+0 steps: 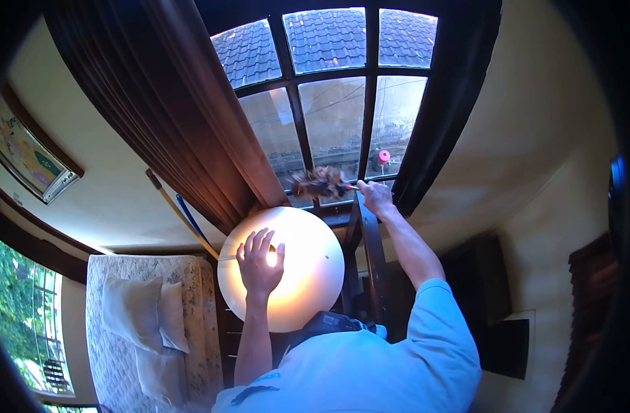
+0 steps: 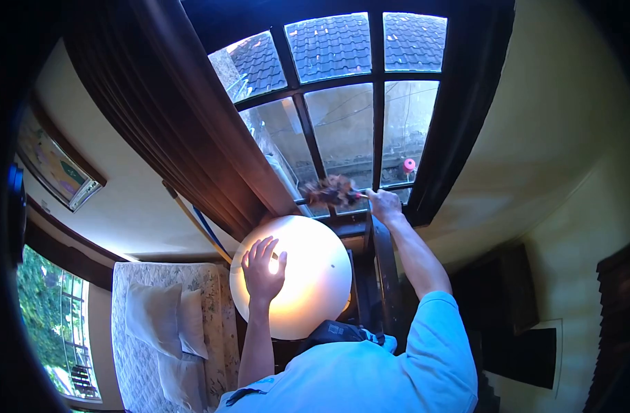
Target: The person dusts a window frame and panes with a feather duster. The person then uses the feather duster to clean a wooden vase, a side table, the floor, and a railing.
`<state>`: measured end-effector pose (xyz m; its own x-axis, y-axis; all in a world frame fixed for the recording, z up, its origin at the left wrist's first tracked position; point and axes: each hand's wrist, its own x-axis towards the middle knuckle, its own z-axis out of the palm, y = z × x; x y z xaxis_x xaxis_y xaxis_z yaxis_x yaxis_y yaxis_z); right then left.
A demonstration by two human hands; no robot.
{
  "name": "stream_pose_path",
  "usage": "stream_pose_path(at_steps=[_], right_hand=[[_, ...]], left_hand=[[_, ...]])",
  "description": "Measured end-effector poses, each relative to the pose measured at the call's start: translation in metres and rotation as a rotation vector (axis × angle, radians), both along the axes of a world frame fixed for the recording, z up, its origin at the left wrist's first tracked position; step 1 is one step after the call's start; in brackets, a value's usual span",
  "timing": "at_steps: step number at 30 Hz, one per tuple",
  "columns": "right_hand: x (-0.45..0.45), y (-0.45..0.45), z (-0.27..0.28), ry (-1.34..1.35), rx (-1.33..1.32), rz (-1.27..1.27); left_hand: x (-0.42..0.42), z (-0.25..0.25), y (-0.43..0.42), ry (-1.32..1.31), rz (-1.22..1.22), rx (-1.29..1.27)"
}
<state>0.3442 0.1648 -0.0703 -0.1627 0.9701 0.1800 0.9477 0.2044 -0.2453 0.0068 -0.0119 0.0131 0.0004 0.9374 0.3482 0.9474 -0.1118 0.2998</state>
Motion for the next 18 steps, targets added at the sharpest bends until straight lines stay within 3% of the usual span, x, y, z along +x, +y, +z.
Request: stream_pose_path(at_steps=[4, 9, 13, 16, 18], right_hand=[[-0.014, 0.013, 0.008, 0.184, 0.229, 0.137], [-0.019, 0.046, 0.015, -0.163, 0.042, 0.175], [-0.038, 0.075, 0.044, -0.146, 0.127, 0.246], [-0.054, 0.101, 0.068, -0.029, 0.335, 0.390], [-0.064, 0.118, 0.079, -0.059, 0.223, 0.426]], left_hand=[[0.002, 0.002, -0.003, 0.002, 0.006, -0.019], [0.003, 0.003, -0.003, 0.003, 0.007, -0.022], [0.003, 0.003, -0.004, 0.012, 0.007, -0.016], [0.005, 0.006, -0.005, 0.012, 0.007, -0.025], [0.005, 0.007, -0.005, 0.015, 0.007, -0.032]])
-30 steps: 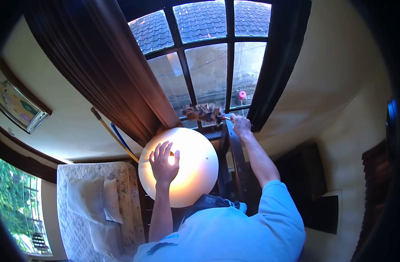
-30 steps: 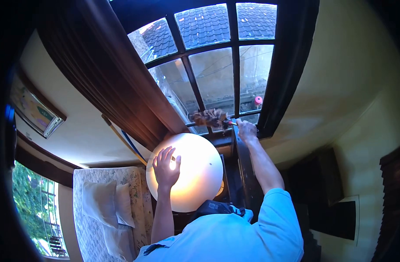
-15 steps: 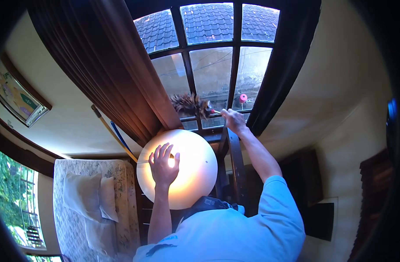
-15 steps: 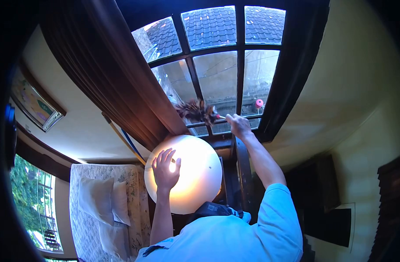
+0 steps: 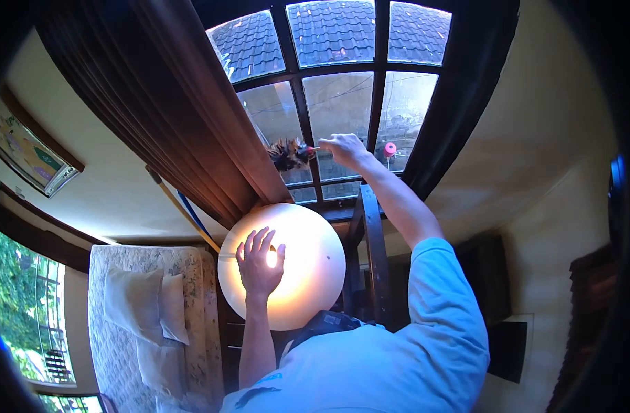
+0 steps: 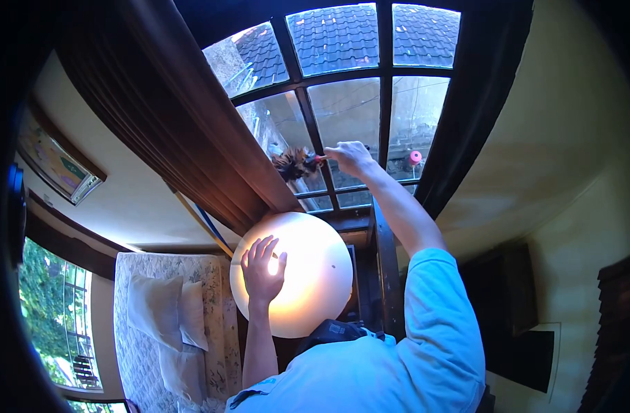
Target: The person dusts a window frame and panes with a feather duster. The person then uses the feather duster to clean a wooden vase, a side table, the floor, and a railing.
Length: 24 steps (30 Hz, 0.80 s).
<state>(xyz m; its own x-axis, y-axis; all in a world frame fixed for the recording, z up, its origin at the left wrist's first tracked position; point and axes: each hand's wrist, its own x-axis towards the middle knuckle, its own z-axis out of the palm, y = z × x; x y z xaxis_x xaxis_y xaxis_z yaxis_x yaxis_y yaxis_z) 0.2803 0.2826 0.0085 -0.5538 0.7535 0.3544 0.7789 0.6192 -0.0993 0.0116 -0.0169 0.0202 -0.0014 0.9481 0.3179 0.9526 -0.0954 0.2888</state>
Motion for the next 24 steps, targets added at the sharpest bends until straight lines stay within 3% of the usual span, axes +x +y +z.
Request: stream_pose_path(at_steps=[4, 8, 15, 20, 24], right_hand=[[-0.020, 0.017, 0.011, -0.257, -0.089, -0.033], [-0.046, 0.031, 0.027, -0.238, -0.143, -0.064], [-0.072, 0.015, 0.153, -0.105, -0.072, -0.073], [-0.101, 0.046, 0.071, -0.086, 0.033, 0.059], [-0.104, 0.058, 0.016, -0.157, -0.043, -0.053]], left_hand=[[0.000, 0.000, -0.001, 0.000, 0.001, -0.004], [0.001, 0.003, -0.002, -0.026, 0.012, -0.020], [0.004, 0.005, -0.001, -0.012, 0.006, -0.022], [0.006, 0.010, -0.002, -0.010, 0.022, -0.055], [0.006, 0.015, -0.001, 0.007, 0.016, -0.090]])
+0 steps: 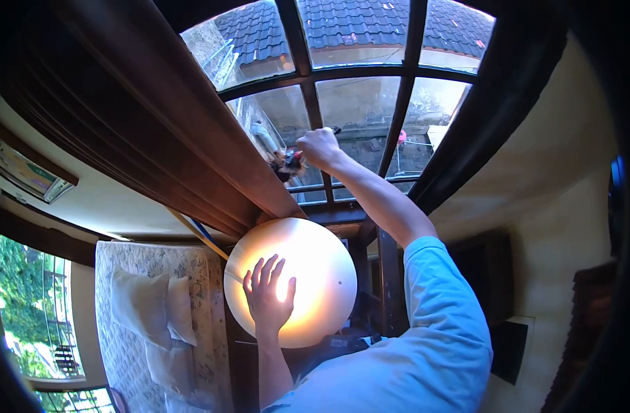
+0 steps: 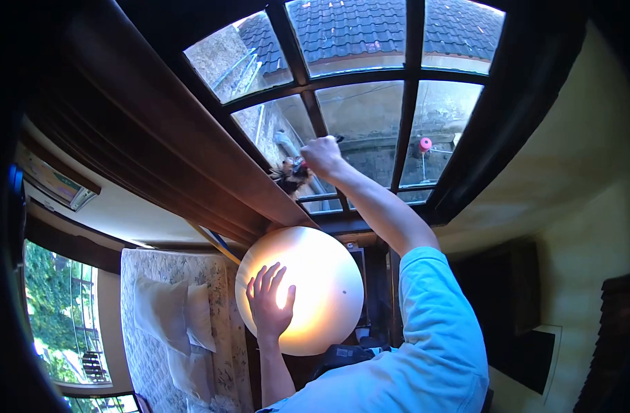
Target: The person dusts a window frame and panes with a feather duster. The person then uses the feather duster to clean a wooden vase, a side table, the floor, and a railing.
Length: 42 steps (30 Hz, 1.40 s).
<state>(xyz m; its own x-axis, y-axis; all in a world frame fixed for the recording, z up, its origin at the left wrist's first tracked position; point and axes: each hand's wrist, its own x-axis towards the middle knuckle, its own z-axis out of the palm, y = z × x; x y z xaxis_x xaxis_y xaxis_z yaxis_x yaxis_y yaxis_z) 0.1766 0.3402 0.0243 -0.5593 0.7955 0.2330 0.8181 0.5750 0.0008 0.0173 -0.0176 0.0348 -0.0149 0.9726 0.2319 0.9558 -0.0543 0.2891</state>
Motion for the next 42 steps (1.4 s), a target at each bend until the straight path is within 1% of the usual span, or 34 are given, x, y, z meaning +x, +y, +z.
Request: stream_pose_path(at_steps=[2, 6, 8, 13, 16, 17, 19, 22, 25, 29, 30, 32, 33, 34, 36, 37, 38, 40, 41, 42], right_hand=[[0.008, 0.007, -0.002, -0.002, -0.034, -0.042], [0.025, 0.003, -0.014, -0.051, -0.083, -0.016], [0.046, 0.005, -0.026, -0.043, -0.171, -0.008], [0.066, -0.010, -0.036, 0.019, -0.380, -0.126], [0.075, -0.017, -0.017, -0.140, -0.382, -0.195], [0.080, -0.017, -0.015, -0.174, -0.316, -0.197], [0.091, -0.014, -0.026, -0.214, -0.221, -0.188], [0.091, -0.016, -0.042, -0.237, -0.263, -0.176], [0.072, -0.020, -0.050, -0.189, -0.292, -0.093], [0.042, -0.018, -0.073, 0.002, -0.267, -0.005], [0.038, -0.014, -0.089, -0.033, -0.228, 0.029], [0.031, -0.006, -0.119, -0.099, -0.290, 0.079], [0.028, -0.002, -0.138, -0.227, -0.271, 0.089], [0.022, -0.004, -0.150, -0.342, -0.219, 0.047], [0.016, 0.003, -0.172, -0.441, -0.274, 0.058], [0.011, 0.006, -0.181, -0.443, -0.291, 0.051], [0.008, 0.003, -0.180, -0.336, -0.255, 0.116], [0.001, 0.001, -0.181, -0.189, -0.149, 0.246], [-0.004, 0.000, -0.182, -0.132, -0.019, 0.277], [-0.005, 0.000, -0.183, -0.207, -0.057, 0.263]], left_hand=[[0.000, 0.001, -0.001, 0.004, 0.001, -0.026], [-0.002, 0.000, 0.000, 0.056, -0.022, -0.065], [-0.001, 0.002, 0.000, 0.067, -0.018, -0.073], [-0.001, 0.003, -0.001, 0.093, -0.016, -0.067], [0.000, 0.005, -0.001, 0.091, -0.017, -0.085], [0.000, 0.005, -0.001, 0.095, -0.015, -0.092], [-0.001, 0.005, -0.001, 0.089, -0.016, -0.119], [-0.001, 0.007, 0.000, 0.093, -0.010, -0.145], [0.000, 0.008, 0.000, 0.077, -0.014, -0.161], [-0.001, 0.007, 0.000, 0.083, -0.009, -0.180], [-0.001, 0.009, 0.001, 0.082, -0.012, -0.181], [0.000, 0.010, 0.001, 0.067, -0.017, -0.193], [0.000, 0.010, 0.001, 0.058, -0.017, -0.201], [-0.001, 0.010, 0.001, 0.049, -0.015, -0.208], [-0.001, 0.009, 0.001, 0.042, -0.010, -0.193], [0.000, 0.011, 0.001, 0.045, -0.007, -0.194], [0.001, 0.012, 0.002, 0.046, -0.004, -0.199], [0.001, 0.013, 0.004, 0.042, 0.004, -0.188], [0.001, 0.014, 0.005, 0.035, 0.007, -0.189], [0.002, 0.014, 0.004, 0.027, 0.009, -0.192]])
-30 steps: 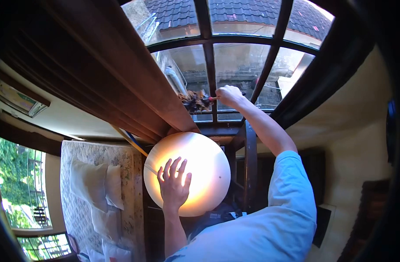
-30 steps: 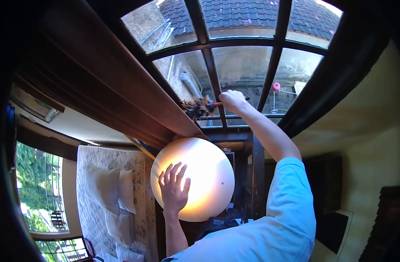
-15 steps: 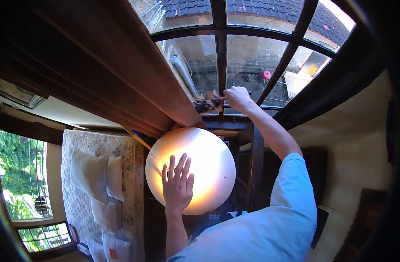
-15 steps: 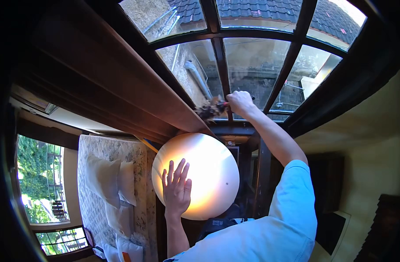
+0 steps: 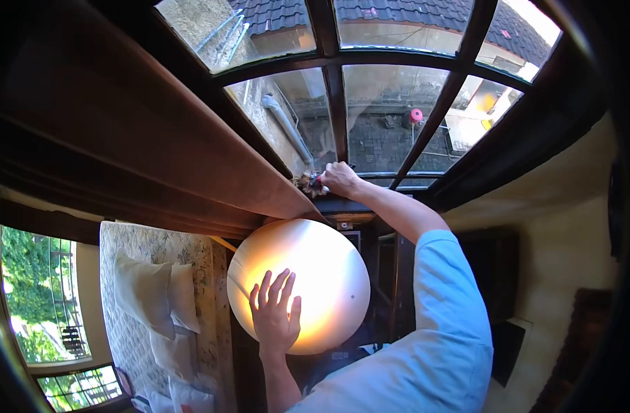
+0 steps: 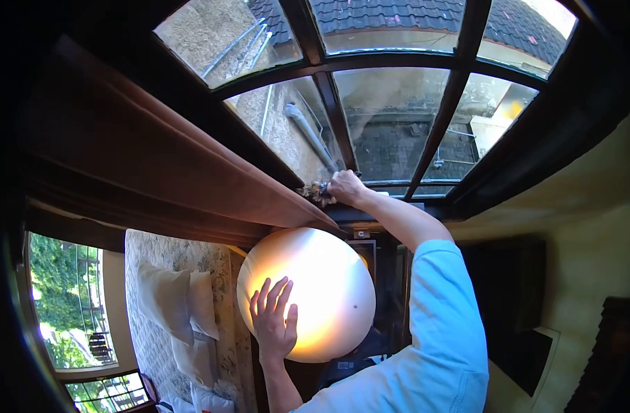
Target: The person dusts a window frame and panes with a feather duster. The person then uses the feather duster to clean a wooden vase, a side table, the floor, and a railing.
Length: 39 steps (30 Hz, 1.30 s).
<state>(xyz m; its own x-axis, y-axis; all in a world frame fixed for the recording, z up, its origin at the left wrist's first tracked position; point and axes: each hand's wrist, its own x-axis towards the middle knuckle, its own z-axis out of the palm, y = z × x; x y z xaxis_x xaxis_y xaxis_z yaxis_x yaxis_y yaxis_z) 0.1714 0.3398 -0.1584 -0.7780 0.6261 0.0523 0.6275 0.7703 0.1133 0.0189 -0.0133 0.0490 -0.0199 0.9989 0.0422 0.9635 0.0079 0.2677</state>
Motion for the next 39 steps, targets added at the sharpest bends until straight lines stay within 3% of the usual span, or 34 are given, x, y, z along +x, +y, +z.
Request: stream_pose_path(at_steps=[6, 11, 14, 18, 19, 23, 26, 30, 31, 34, 35, 39], right_hand=[[-0.014, 0.011, -0.015, -0.287, -0.126, -0.059], [-0.005, -0.001, -0.030, -0.111, 0.009, 0.053], [-0.018, 0.000, -0.036, -0.336, -0.209, -0.106], [-0.016, -0.003, -0.056, -0.060, -0.012, -0.017], [-0.018, 0.002, -0.065, -0.045, -0.069, 0.003], [-0.027, -0.009, -0.025, -0.429, -0.343, -0.206], [-0.034, -0.009, -0.053, -0.266, -0.189, -0.073], [-0.028, -0.014, -0.068, -0.126, -0.338, -0.130], [-0.030, -0.004, -0.097, -0.222, -0.413, -0.166], [-0.026, -0.010, -0.058, -0.276, -0.400, -0.148], [-0.023, -0.014, -0.042, -0.209, -0.306, -0.032], [-0.029, -0.013, -0.049, -0.144, -0.352, -0.152]], left_hand=[[0.001, 0.001, 0.000, -0.008, 0.005, -0.019], [0.001, 0.002, 0.001, -0.030, 0.018, -0.030], [0.001, 0.002, 0.001, -0.023, 0.021, -0.029], [0.001, 0.001, 0.001, -0.047, 0.017, -0.021], [0.001, 0.001, 0.002, -0.044, 0.019, -0.023], [0.001, 0.001, 0.000, -0.045, 0.022, -0.019], [0.001, 0.000, 0.001, -0.041, 0.021, -0.006], [0.001, 0.000, 0.000, -0.048, 0.024, -0.004], [0.001, 0.000, 0.000, -0.045, 0.020, -0.005], [0.002, 0.000, 0.000, -0.038, 0.024, -0.003], [0.002, 0.000, 0.001, -0.035, 0.028, -0.003], [0.002, 0.000, 0.001, -0.033, 0.029, 0.008]])
